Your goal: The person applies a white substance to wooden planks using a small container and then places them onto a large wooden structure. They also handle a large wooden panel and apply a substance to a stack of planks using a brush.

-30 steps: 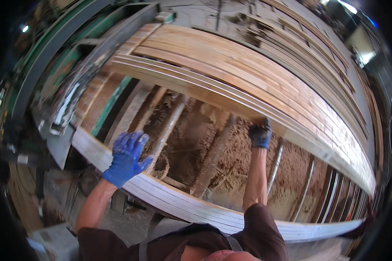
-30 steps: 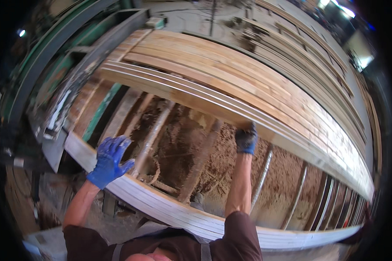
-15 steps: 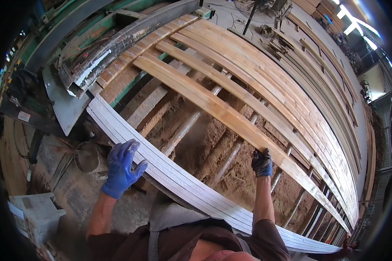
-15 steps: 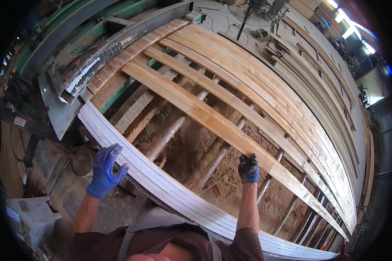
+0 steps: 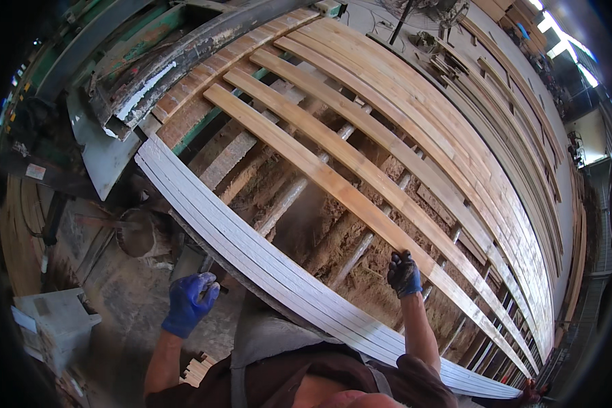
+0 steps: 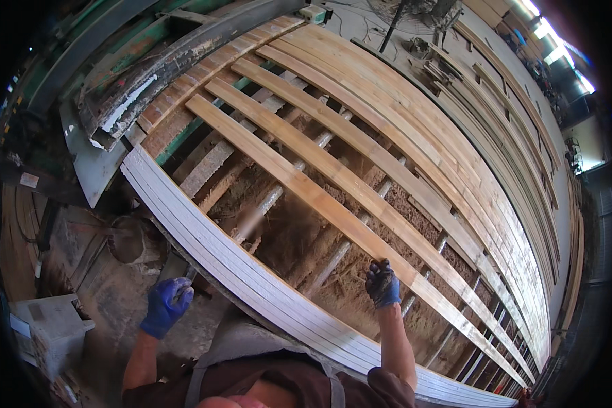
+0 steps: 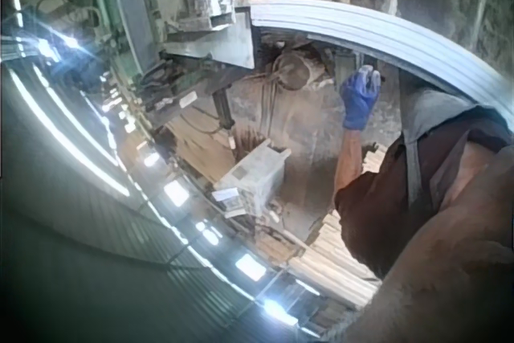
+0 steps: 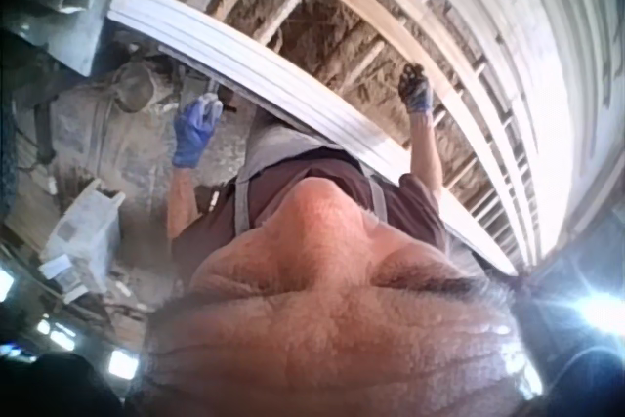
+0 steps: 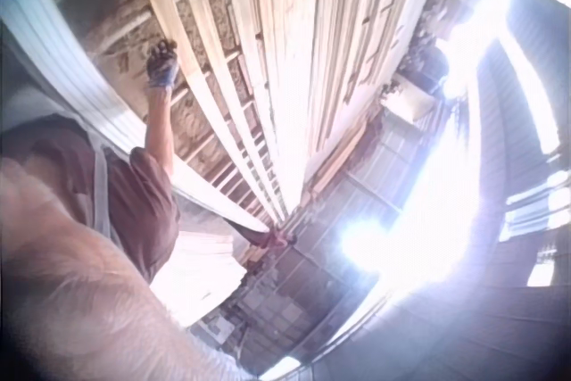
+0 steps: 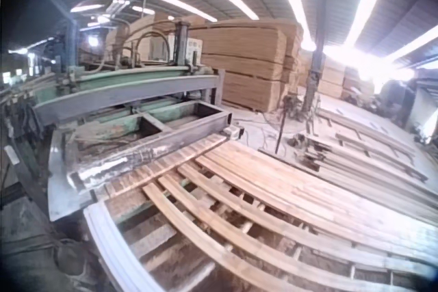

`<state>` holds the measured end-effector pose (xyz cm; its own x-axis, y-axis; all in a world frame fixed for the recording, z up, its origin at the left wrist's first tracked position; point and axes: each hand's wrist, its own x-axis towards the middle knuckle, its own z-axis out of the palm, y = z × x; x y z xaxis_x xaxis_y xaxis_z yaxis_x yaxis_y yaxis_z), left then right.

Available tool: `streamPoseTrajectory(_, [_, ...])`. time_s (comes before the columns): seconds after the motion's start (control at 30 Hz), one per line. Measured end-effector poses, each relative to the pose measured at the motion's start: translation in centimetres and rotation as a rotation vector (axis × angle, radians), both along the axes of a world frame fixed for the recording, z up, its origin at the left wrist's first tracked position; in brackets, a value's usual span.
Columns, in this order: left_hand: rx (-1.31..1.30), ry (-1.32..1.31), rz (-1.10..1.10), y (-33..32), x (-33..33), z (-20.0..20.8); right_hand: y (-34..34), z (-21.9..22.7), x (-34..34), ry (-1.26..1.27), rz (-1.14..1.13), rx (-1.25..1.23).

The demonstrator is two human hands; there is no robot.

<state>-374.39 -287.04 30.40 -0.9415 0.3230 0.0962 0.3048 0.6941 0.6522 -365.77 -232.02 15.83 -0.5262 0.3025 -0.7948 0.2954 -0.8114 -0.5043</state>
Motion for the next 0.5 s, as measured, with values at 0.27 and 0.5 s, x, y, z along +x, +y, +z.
streamPoseTrajectory(0.27, [-0.173, -0.069, -0.094, 0.1, 3.4, -1.2, 11.5, -8.2, -7.8, 0.454, -0.052, 0.129])
streamPoseTrajectory(0.5, [-0.059, -0.356, -0.148, 2.3, 5.1, -2.3, 11.8, -2.9, -12.8, 0.236, 0.14, 0.164])
